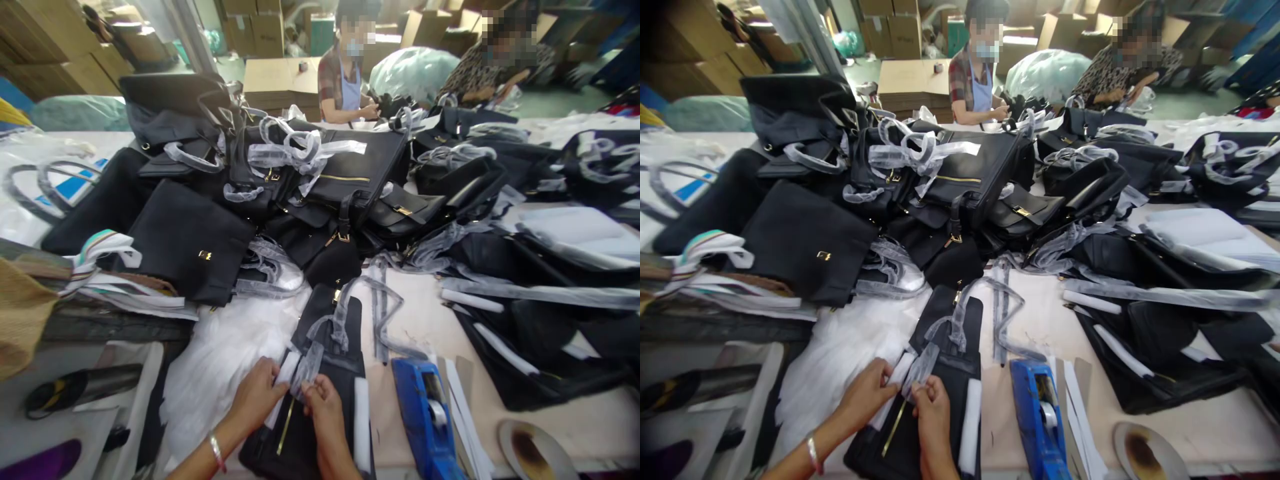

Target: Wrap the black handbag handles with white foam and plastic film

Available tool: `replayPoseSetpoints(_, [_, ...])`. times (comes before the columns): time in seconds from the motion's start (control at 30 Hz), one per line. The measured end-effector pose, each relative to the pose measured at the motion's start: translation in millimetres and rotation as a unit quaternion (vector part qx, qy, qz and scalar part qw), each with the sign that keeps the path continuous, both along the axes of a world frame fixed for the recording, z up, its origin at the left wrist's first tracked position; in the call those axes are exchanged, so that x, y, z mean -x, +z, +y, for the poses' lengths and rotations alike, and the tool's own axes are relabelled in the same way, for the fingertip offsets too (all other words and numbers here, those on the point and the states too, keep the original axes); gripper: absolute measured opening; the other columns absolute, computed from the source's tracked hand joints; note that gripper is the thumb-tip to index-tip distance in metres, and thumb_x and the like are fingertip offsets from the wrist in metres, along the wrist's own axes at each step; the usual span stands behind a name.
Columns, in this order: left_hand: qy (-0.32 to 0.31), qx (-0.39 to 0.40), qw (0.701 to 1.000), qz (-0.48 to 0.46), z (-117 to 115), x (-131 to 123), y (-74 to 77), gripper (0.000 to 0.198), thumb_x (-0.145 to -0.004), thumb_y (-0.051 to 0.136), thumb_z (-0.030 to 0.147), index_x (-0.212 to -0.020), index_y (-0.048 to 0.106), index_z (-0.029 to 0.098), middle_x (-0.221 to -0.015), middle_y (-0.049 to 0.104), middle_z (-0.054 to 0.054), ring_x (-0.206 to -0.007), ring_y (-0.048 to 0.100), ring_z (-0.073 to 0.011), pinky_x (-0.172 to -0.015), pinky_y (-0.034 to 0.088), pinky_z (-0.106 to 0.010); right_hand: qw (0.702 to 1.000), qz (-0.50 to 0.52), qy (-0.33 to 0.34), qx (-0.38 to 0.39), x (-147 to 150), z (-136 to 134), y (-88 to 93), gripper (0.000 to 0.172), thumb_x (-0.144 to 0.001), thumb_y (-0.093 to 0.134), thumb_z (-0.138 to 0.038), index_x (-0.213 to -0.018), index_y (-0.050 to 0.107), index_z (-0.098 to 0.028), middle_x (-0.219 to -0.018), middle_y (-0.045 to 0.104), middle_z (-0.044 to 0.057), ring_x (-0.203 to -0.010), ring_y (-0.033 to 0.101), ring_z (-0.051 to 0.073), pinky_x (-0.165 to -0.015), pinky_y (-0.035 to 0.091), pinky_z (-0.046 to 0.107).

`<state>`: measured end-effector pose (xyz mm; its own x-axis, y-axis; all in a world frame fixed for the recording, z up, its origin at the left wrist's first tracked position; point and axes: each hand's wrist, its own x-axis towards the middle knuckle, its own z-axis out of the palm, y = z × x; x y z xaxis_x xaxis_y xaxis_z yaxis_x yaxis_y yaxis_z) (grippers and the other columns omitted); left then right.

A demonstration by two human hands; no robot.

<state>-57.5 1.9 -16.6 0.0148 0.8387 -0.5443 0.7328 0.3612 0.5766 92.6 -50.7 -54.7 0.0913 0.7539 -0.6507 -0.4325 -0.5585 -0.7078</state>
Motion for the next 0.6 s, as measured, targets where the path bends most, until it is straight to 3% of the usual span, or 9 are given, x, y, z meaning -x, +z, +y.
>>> replayPoseSetpoints(0.1, [0.090, 0.071, 0.985, -0.131, 0.1, 8.0, 2.2, 0.016, -0.076, 0.062, 0.032, -0.082, 0.053, 0.019, -0.077, 0.062, -0.001, -0.076, 0.061, -0.0205, -0.071, 0.046, -0.030, 1.000, -0.004, 0.002, 0.003, -0.2, 1.2, 1.8, 0.031, -0.074, 0.070, -0.043, -0.089, 0.066, -0.016, -0.065, 0.058, -0.003, -0.052, 0.041, 0.009, -0.048, 0.031, 0.021])
replayPoseSetpoints(0.2, [0.162, 0.107, 0.932, -0.306, -2.5, 12.1, 14.4, 0.023, -0.076, 0.069, 0.033, -0.088, 0.057, 0.017, -0.084, 0.066, -0.002, -0.083, 0.062, -0.0197, -0.076, 0.046, -0.028, 1.000, -0.009, 0.010, 0.009, 2.4, 2.8, 3.5, 0.029, -0.074, 0.070, -0.041, -0.088, 0.065, -0.016, -0.067, 0.060, -0.002, -0.052, 0.043, 0.009, -0.048, 0.031, 0.021])
replayPoseSetpoints(0.27, [0.183, 0.118, 0.902, -0.372, -3.7, 11.6, 21.6, 0.028, -0.073, 0.075, 0.032, -0.090, 0.059, 0.017, -0.087, 0.068, -0.003, -0.087, 0.063, -0.0202, -0.080, 0.046, -0.029, 1.000, -0.014, 0.009, 0.015, 6.0, 4.7, 5.6, 0.028, -0.074, 0.070, -0.040, -0.087, 0.065, -0.016, -0.067, 0.061, -0.001, -0.053, 0.045, 0.010, -0.048, 0.032, 0.021])
replayPoseSetpoints(0.4, [0.189, 0.121, 0.896, -0.384, -5.1, 4.6, 23.2, 0.030, -0.070, 0.080, 0.031, -0.088, 0.061, 0.016, -0.087, 0.068, -0.004, -0.087, 0.063, -0.0209, -0.080, 0.047, -0.029, 1.000, -0.014, 0.001, 0.027, 14.6, 8.9, 13.6, 0.026, -0.072, 0.069, -0.039, -0.086, 0.064, -0.017, -0.066, 0.060, -0.002, -0.056, 0.050, 0.012, -0.049, 0.033, 0.021])
replayPoseSetpoints(0.6, [0.201, 0.090, 0.909, -0.353, -11.8, -3.7, 9.2, 0.031, -0.069, 0.080, 0.037, -0.085, 0.060, 0.018, -0.083, 0.069, -0.002, -0.083, 0.064, -0.0204, -0.078, 0.048, -0.029, 1.000, -0.008, -0.012, 0.010, 21.3, 6.9, 18.7, 0.017, -0.071, 0.065, -0.029, -0.085, 0.061, -0.019, -0.071, 0.064, -0.001, -0.059, 0.052, 0.013, -0.051, 0.033, 0.022])
